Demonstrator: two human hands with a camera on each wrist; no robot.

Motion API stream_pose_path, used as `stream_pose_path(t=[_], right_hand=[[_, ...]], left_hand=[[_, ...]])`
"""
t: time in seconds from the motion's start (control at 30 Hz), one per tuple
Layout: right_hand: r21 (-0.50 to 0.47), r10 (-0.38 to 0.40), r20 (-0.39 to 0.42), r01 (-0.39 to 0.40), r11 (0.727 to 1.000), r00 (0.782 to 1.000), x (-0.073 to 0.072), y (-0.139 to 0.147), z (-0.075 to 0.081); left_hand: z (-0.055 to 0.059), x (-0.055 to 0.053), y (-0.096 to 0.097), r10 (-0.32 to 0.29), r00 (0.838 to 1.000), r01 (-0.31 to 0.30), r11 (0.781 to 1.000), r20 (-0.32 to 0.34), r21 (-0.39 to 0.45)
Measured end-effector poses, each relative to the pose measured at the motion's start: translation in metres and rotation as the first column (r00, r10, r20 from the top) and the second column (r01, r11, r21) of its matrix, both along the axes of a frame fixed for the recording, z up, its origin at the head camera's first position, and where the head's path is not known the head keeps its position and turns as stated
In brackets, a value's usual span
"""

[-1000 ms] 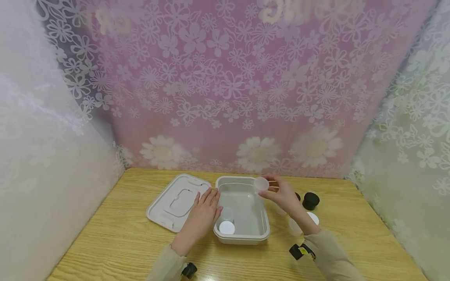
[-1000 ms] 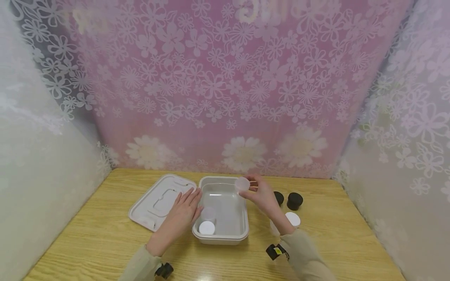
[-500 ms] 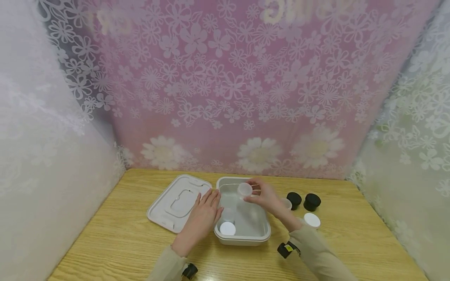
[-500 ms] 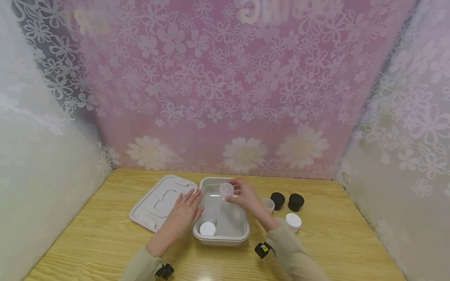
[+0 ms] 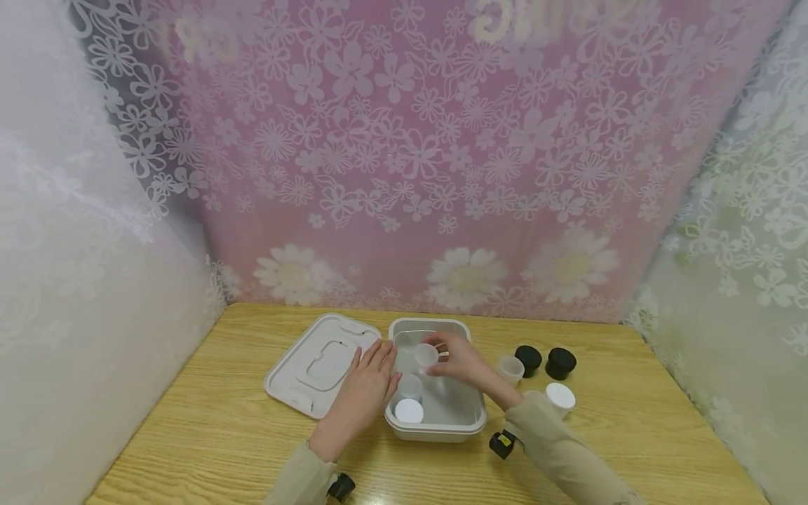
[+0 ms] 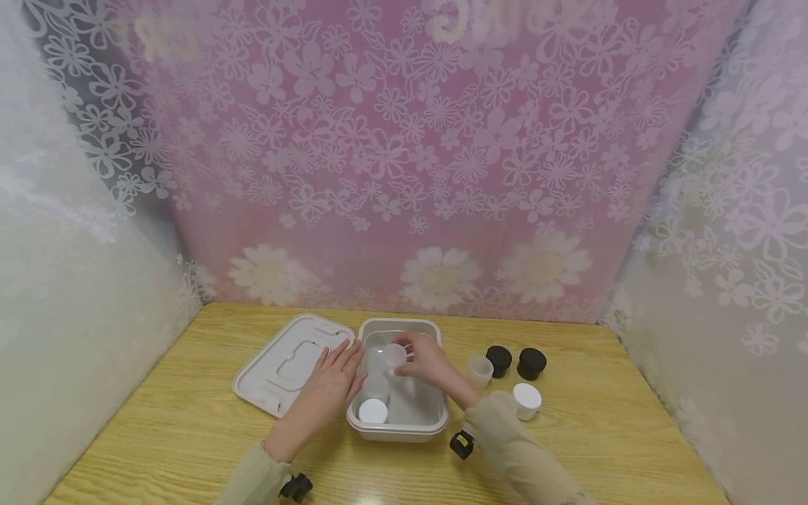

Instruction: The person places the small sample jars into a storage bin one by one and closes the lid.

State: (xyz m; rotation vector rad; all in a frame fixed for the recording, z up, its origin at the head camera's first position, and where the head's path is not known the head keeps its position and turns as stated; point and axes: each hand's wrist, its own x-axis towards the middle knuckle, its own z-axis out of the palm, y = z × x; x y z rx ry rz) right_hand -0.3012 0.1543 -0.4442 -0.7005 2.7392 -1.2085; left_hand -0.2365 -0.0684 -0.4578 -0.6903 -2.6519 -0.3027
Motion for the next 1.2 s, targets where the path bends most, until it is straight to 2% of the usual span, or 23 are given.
stream_pose_path(t=[0.2,0.4,0.57,0.9,1.07,1.2], right_hand=[[0.068,0.003,-0.021,-0.002,0.998,1.000,-0.007,-0.008,-0.005],[0.145,-0.050,-0.034,0.055,0.988,0.998,-0.009,-0.014,-0.009],[0.108,-0.079,0.015,0.077,0.991,0.997,-0.007,-0.018,-0.010],[0.004,0.065,0.080,-0.066,0.998,0.995,-0.006,-0.017,-0.013],[-0.029,0.100,0.107,-0.097,0.995,0.989,-0.005,-0.019,-0.013],[-0.013,0.108,0.093,-0.107,0.994,0.990,-0.006,-0.018,-0.014]], left_hand=[[-0.001,0.000,0.000,0.000,1.000,0.000,1.000,-0.002,-0.002],[0.000,0.000,0.000,-0.007,1.000,0.007,1.000,-0.013,-0.007],[0.002,0.001,0.000,-0.017,1.000,0.017,1.000,-0.012,0.010],[0.001,0.000,-0.001,-0.011,1.000,0.011,1.000,-0.028,-0.004],[0.002,0.001,-0.001,-0.013,0.999,0.012,1.000,-0.033,-0.011],[0.001,0.001,-0.001,-0.011,1.000,0.010,1.000,-0.027,-0.008]])
